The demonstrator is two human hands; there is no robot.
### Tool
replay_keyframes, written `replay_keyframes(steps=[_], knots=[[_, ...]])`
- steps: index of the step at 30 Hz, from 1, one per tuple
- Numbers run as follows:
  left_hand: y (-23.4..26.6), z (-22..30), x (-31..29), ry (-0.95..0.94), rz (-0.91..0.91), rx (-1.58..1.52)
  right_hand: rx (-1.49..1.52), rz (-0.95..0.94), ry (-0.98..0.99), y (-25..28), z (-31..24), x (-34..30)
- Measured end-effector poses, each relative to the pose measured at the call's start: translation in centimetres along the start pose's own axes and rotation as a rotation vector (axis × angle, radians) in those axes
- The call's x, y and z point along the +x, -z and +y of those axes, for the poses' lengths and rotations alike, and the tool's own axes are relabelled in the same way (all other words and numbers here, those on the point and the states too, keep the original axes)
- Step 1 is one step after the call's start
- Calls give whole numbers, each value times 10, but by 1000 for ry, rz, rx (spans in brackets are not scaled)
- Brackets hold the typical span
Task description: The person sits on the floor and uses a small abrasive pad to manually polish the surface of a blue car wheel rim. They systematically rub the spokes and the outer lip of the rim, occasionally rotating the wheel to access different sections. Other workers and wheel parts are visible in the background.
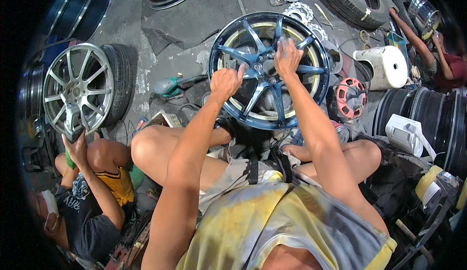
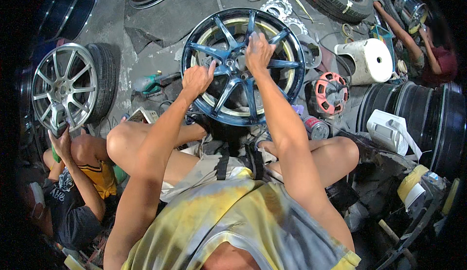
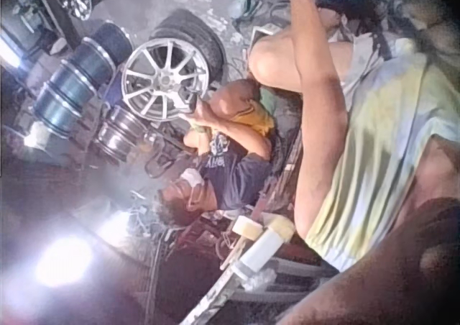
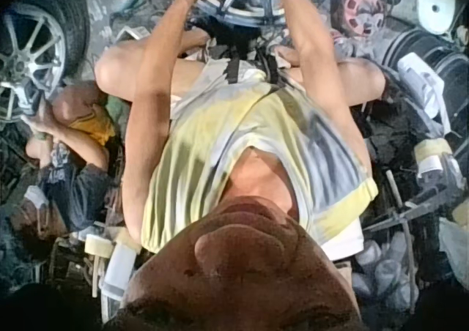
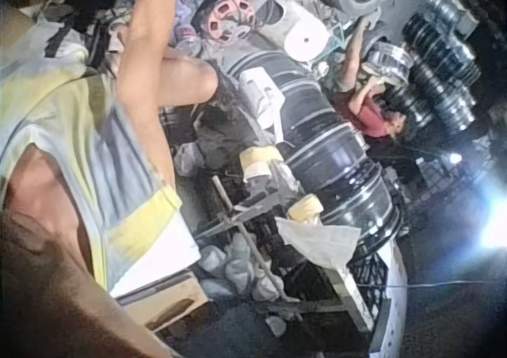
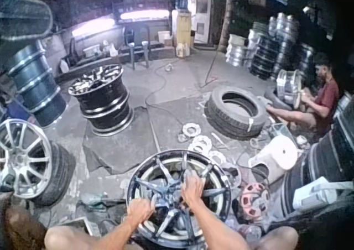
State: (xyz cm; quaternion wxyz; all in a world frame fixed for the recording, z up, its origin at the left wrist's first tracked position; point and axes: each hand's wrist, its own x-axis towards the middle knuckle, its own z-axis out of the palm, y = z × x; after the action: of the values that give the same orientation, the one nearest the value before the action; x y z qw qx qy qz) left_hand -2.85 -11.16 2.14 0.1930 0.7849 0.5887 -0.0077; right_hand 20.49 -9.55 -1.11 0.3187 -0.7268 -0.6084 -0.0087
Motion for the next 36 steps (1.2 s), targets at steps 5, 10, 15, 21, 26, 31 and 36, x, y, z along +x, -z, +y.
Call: replay_keyframes(steps=[5, 10, 15, 21, 26, 31, 36], knots=[[-1, -7, -1, 7, 33, 19, 15, -68, -44, 1, -5, -31], [4, 0, -2, 64, -25, 12, 53, -64, -85, -3, -4, 15], [2, -4, -1, 62, -23, 1, 106, -352, -11, 17, 10, -3], [4, -4, -9, 49, 6, 9, 208, -618, 22, 124, 43, 2], [-7, -9, -2, 28, 16, -32, 156, -389, 57, 141, 68, -46], [-28, -6, -3, -56, 57, -98, 156, -309, -57, 128, 69, -97], [-19, 23, -45, -121, 124, 86, 198, -196, -89, 121, 51, -118]])
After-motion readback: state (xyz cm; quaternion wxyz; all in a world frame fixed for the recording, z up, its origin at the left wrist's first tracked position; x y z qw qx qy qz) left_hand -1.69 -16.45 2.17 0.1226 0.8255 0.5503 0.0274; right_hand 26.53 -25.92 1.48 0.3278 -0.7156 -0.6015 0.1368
